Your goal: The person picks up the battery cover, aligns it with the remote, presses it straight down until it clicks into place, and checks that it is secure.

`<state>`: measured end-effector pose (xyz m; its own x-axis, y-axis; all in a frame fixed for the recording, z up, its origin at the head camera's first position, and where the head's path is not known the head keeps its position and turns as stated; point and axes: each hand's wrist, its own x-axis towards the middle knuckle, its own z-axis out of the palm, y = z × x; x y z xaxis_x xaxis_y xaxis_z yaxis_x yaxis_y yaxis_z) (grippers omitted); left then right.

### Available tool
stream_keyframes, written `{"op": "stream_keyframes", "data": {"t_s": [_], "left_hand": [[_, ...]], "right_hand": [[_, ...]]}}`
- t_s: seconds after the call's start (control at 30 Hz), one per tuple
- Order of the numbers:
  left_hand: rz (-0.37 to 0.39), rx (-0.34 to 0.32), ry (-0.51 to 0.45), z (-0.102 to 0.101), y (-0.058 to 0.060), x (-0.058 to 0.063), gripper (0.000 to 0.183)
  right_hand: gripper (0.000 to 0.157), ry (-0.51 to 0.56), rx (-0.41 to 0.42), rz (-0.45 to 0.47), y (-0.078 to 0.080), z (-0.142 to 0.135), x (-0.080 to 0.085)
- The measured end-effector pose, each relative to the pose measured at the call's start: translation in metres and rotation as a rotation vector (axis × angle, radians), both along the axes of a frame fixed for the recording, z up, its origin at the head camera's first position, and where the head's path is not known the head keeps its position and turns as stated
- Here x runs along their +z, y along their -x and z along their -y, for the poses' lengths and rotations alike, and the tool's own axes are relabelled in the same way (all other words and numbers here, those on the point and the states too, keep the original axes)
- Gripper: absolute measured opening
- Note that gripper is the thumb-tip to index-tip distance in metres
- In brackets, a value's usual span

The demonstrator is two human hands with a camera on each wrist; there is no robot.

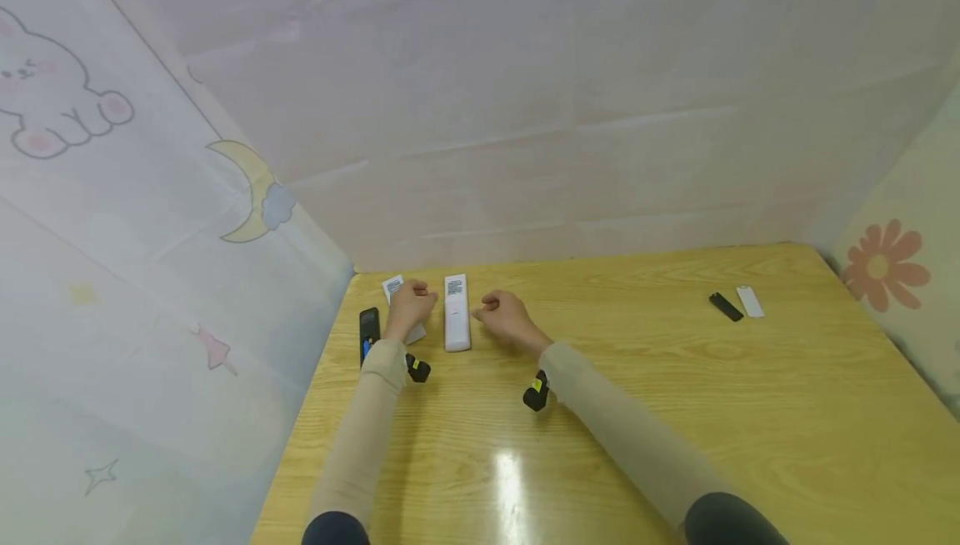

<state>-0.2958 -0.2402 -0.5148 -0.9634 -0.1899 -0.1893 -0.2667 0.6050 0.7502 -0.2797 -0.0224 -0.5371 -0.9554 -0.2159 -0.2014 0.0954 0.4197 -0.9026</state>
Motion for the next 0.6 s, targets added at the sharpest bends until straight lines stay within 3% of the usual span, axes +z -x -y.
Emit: {"op": "stream_keyframes", "data": {"t_s": [0.6], "left_hand": [[0.001, 0.029, 0.070, 0.024, -0.005, 0.001, 0.057]], "right_hand": [[0.051, 0.045, -0.003, -0.037, 0.009, -0.026, 0.012]]}}
